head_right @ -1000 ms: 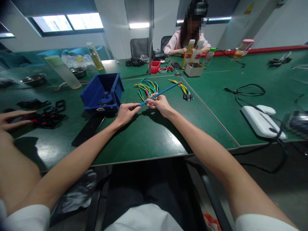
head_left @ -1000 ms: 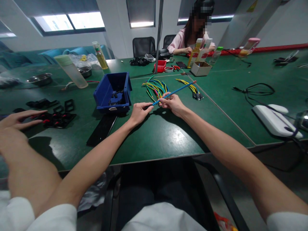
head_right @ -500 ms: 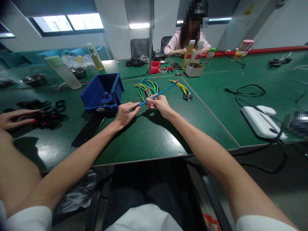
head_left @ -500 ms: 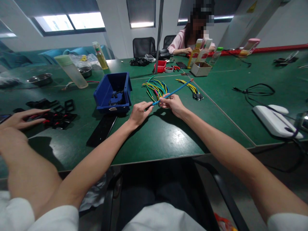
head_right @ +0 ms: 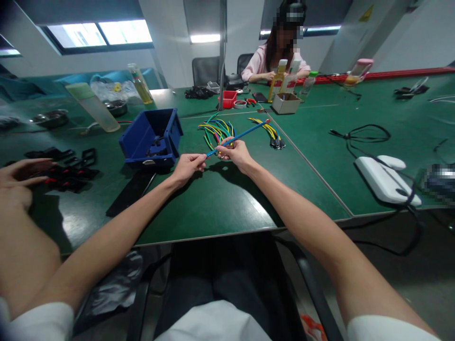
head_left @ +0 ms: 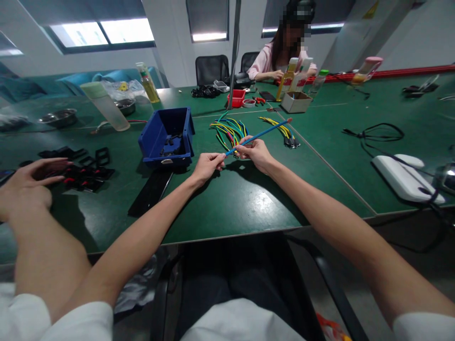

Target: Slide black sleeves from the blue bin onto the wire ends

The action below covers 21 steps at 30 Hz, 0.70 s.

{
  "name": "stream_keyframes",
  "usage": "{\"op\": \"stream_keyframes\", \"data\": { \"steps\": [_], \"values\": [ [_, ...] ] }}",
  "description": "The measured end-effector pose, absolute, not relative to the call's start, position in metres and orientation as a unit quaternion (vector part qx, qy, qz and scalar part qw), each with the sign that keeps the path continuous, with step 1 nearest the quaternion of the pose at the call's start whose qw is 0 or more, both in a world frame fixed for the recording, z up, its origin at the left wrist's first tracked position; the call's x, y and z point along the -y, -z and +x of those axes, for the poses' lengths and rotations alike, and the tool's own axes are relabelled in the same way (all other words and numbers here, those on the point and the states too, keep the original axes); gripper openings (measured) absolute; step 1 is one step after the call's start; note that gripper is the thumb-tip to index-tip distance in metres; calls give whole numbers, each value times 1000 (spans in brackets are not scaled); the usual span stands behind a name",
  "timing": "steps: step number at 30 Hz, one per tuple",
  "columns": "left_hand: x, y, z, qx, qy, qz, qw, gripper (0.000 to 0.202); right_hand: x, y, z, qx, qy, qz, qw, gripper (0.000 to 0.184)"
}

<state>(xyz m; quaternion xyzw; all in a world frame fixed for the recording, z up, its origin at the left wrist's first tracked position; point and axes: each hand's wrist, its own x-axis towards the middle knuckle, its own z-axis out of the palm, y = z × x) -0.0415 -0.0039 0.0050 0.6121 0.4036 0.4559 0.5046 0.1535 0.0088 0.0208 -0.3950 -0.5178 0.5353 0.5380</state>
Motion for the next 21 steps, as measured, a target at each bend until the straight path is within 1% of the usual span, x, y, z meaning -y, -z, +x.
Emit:
{"op": "stream_keyframes", "data": {
  "steps": [3, 5, 9, 12, 15, 18, 21],
  "values": [
    [4, -3, -41, -419, -471, 621, 466, 41, -10, -20, 154, 524, -525, -409, 532, 44],
    [7, -4, -42, -428, -481, 656, 395, 37, -11, -20, 155, 526, -524, -422, 520, 42],
    [15, -10, -43, -418, -484, 739, 211, 23, -11, -21, 157, 523, -549, -431, 489, 40],
    [19, -14, -44, -401, -475, 769, 151, 20, -11, -22, 157, 518, -564, -423, 484, 39],
    [17, -14, -44, -407, -474, 763, 165, 20, -10, -21, 156, 510, -571, -410, 496, 40],
    [14, -11, -43, -418, -489, 731, 229, 22, -11, -20, 155, 493, -590, -392, 505, 40],
    [10, -8, -41, -404, -505, 698, 307, 27, -11, -20, 154, 475, -608, -390, 502, 38]
  ]
}}
